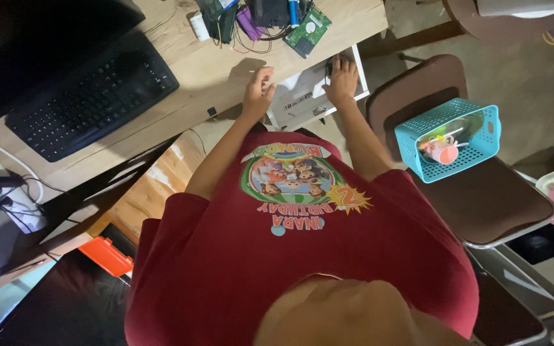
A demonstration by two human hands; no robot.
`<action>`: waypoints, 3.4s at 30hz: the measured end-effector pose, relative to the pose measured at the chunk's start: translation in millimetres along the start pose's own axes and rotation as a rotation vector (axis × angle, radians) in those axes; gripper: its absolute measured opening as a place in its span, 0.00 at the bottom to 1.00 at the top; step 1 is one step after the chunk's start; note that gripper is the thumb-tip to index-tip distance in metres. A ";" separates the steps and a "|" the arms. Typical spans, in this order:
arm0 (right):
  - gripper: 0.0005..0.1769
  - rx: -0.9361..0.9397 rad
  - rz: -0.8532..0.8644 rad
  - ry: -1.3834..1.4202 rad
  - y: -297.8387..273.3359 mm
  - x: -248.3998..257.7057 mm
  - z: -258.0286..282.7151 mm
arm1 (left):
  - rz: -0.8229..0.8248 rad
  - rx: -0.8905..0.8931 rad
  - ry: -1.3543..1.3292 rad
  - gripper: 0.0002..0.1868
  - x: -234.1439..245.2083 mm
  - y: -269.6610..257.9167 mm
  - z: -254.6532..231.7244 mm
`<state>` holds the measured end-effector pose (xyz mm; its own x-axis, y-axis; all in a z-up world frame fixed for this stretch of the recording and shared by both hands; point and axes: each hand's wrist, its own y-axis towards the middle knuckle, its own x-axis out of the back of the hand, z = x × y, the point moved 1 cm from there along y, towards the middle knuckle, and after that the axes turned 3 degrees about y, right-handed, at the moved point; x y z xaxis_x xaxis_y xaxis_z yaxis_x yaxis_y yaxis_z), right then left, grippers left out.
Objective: The person wipes a wooden desk surface with a cloth, then opens a desk drawer and removes various items including a notebook, cables, a hard drive, and small electronics. The person places the items on the desk, briefly inspects them, and returns some to the drawer.
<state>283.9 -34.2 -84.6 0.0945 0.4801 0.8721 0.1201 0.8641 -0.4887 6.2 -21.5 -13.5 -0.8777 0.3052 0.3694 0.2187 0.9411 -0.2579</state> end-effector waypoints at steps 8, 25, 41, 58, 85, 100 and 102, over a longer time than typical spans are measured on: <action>0.42 -0.044 0.084 0.014 -0.4 -33.5 -6.1 | -0.015 -0.075 -0.062 0.23 3.4 -12.4 2.0; 0.33 0.794 -0.004 1.372 -7.4 225.4 97.6 | -0.231 -0.192 -0.120 0.27 47.6 -4.0 -24.8; 0.14 0.675 -0.498 0.824 73.6 177.9 157.7 | -0.166 -0.230 -0.122 0.18 77.9 -13.2 -30.7; 0.13 -0.038 0.181 0.598 -30.3 -60.2 -7.5 | 0.321 0.068 0.030 0.17 -9.5 -38.0 34.2; 0.12 0.463 0.357 -0.205 3.0 -160.1 76.1 | -0.059 0.078 -0.005 0.14 15.9 -69.1 19.9; 0.03 0.273 -0.011 1.353 -6.6 84.6 86.0 | -0.080 -0.129 0.008 0.17 38.8 -41.9 12.0; 0.04 0.101 -0.129 1.417 11.5 101.0 95.8 | -0.075 -0.119 -0.025 0.18 43.6 -34.4 8.2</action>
<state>200.1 38.7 0.1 0.9874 -0.1032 0.1198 0.1395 0.9253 -0.3527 -43.1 -41.7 4.2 -0.9036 0.2314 0.3604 0.2002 0.9721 -0.1222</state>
